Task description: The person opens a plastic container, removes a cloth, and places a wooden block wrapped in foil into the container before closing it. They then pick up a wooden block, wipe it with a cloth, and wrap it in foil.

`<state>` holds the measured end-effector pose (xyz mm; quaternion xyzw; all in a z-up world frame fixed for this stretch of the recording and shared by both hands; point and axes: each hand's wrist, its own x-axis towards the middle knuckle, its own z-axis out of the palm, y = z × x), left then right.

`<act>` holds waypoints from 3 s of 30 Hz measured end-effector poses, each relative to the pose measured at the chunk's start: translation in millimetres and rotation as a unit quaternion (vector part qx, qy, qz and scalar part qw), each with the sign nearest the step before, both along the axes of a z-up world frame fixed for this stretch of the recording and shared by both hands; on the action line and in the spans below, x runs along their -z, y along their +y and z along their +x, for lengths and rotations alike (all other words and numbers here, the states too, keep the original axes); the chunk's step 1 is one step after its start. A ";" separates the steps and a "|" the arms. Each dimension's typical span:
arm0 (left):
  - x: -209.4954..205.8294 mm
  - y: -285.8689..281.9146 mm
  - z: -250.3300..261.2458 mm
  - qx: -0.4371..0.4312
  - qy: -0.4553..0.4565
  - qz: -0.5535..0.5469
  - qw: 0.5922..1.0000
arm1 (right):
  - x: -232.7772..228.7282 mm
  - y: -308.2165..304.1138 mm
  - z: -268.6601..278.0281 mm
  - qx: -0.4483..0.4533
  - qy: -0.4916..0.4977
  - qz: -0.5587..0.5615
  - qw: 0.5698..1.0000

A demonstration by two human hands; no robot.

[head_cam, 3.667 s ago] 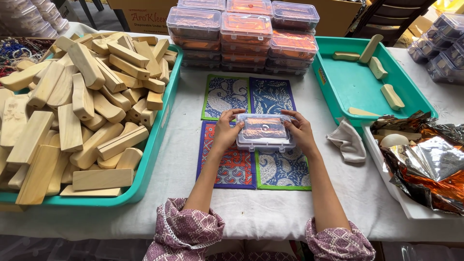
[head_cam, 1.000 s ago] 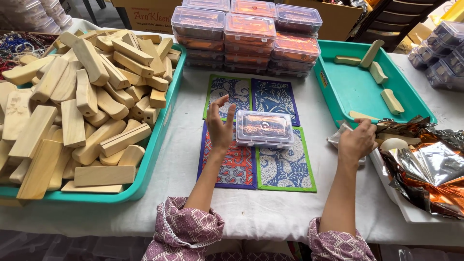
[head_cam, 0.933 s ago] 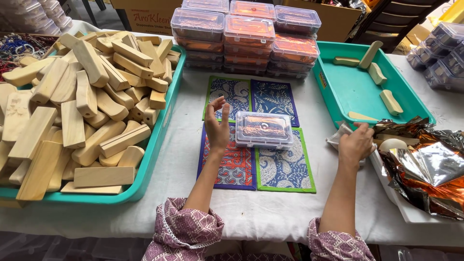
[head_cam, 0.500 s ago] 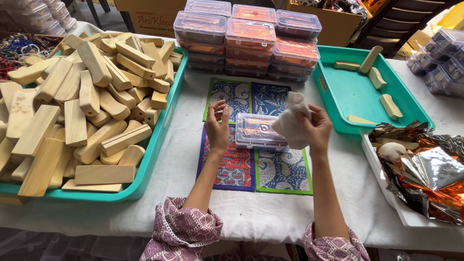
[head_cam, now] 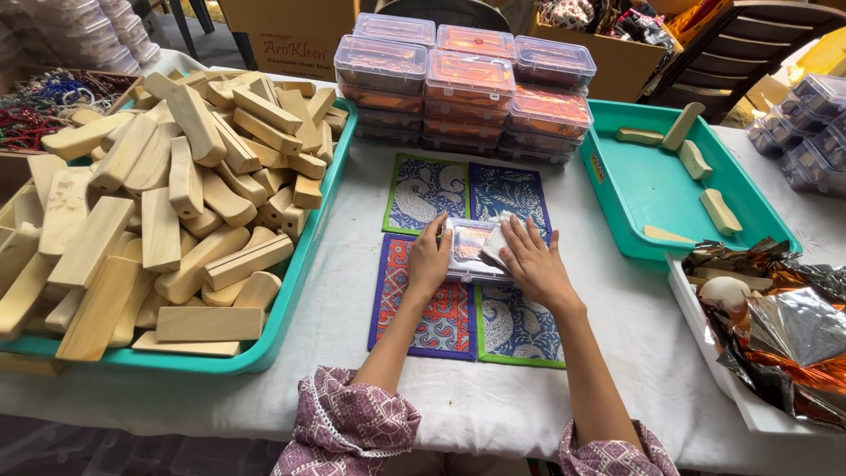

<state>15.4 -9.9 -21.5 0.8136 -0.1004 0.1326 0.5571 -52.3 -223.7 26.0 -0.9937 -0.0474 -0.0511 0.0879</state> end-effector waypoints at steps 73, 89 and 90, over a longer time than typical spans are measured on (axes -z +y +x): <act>3.6 0.1 -7.2 -0.025 -0.009 0.010 1.000 | 6.4 25.3 24.2 0.088 0.017 -0.069 0.994; 1.3 0.7 -6.9 -0.017 0.021 -0.010 1.000 | 7.7 29.0 -18.1 -0.115 -0.036 -0.006 0.993; 1.7 0.6 -5.9 -0.018 0.017 -0.006 1.000 | 14.3 13.8 -14.3 -0.080 -0.075 -0.013 0.994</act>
